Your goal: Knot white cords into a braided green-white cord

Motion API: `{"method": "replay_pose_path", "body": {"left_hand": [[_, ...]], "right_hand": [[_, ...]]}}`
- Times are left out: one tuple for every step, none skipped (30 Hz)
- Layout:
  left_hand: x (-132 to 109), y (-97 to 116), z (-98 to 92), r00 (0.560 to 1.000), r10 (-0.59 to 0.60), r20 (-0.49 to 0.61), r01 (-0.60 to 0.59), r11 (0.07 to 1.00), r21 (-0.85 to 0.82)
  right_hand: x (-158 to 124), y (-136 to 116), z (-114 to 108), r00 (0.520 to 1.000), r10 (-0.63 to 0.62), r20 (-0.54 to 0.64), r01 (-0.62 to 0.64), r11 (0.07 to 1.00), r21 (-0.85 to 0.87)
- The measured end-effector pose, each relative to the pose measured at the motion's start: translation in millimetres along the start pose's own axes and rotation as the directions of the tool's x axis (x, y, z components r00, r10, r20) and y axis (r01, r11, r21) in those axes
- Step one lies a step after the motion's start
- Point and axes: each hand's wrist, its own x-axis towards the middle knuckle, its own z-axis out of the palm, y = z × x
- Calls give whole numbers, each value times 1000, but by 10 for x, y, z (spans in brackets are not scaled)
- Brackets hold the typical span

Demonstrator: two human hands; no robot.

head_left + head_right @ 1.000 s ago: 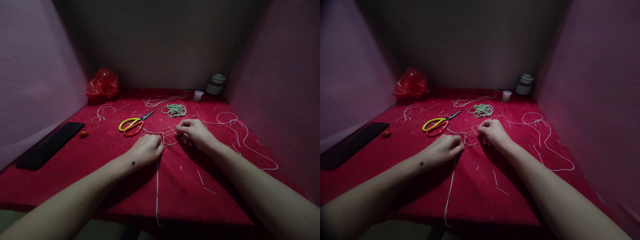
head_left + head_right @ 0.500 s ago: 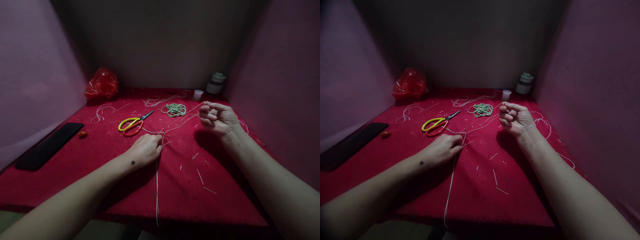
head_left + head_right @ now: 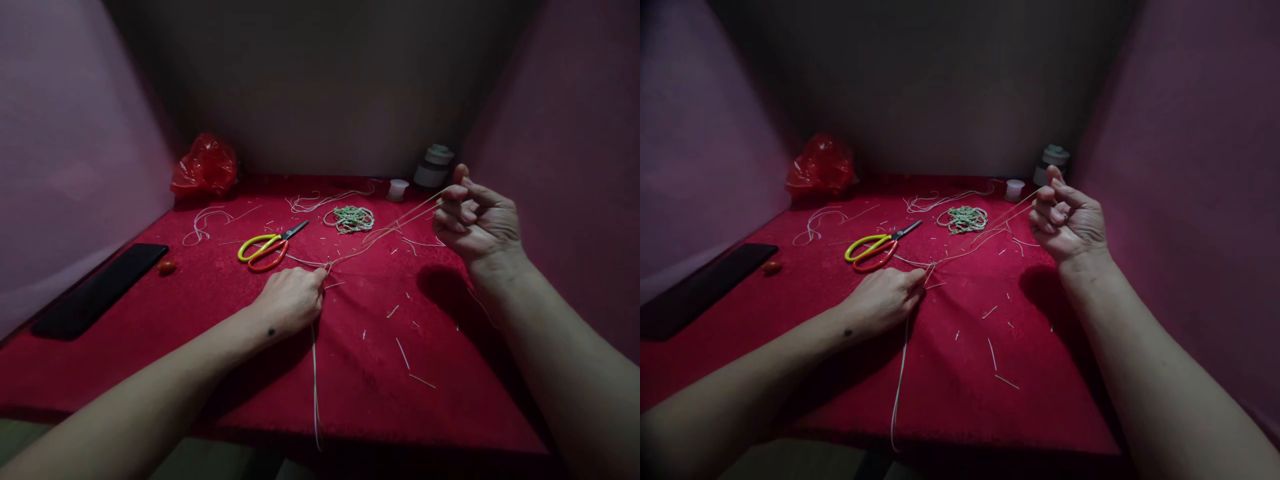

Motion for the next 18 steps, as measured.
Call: {"method": "replay_pose_path", "body": {"left_hand": [[0,-1,-2,1000,1,0,-1,1000,5],[-2,-1,-5,1000,3,1,-3,1000,9],[-5,-1,-8,1000,5,1,-5,1000,11],[-9,0,-10,1000,6,1,-6,1000,11],[-13,2,-11,1000,7,1,-7,1000,11],[-18,4,-12,1000,9,0,-9,1000,12],[-22,6,-13,1000,12,-4,-12,1000,14],[-26,7,-13,1000,16,-6,-16,1000,18],[-30,8,-13,1000,20,-9,-20,1000,24],[-33,9,-14,1000,23,-10,-23,999,31],[-35,9,-15,1000,26,-10,-25,999,38],[-37,9,-16,1000,26,-10,-25,999,42],[-38,8,-18,1000,26,-11,-26,999,44],[-38,6,-19,1000,28,-12,-27,999,43],[-38,4,-21,999,29,-16,-28,999,39],[-37,0,-22,999,30,-20,-30,999,31],[-36,-3,-22,999,32,-24,-31,999,21],[-35,-7,-22,999,33,-28,-33,999,10]], "right_hand": [[16,3,-10,1000,2,-16,-1,997,72],[34,12,-19,1000,10,-22,-7,988,153],[52,25,-27,1000,23,-19,-18,973,229],[69,41,-35,999,38,-12,-33,957,288],[84,56,-42,999,49,-4,-45,946,320],[96,68,-48,998,56,5,-55,945,324],[102,77,-52,998,58,8,-58,952,301],[102,82,-53,998,55,6,-55,964,259],[95,83,-49,998,55,7,-55,977,204],[82,81,-42,998,59,15,-60,988,144],[66,76,-32,997,72,29,-74,994,85],[48,71,-21,995,91,48,-92,995,28],[34,66,-13,992,108,65,-107,994,-22],[25,63,-8,991,116,73,-112,992,-57],[24,62,-10,992,109,70,-105,992,-69],[33,64,-19,995,86,51,-83,995,-54],[52,67,-36,998,51,23,-51,998,-22],[79,71,-59,1000,16,-4,-16,1000,14]]}}
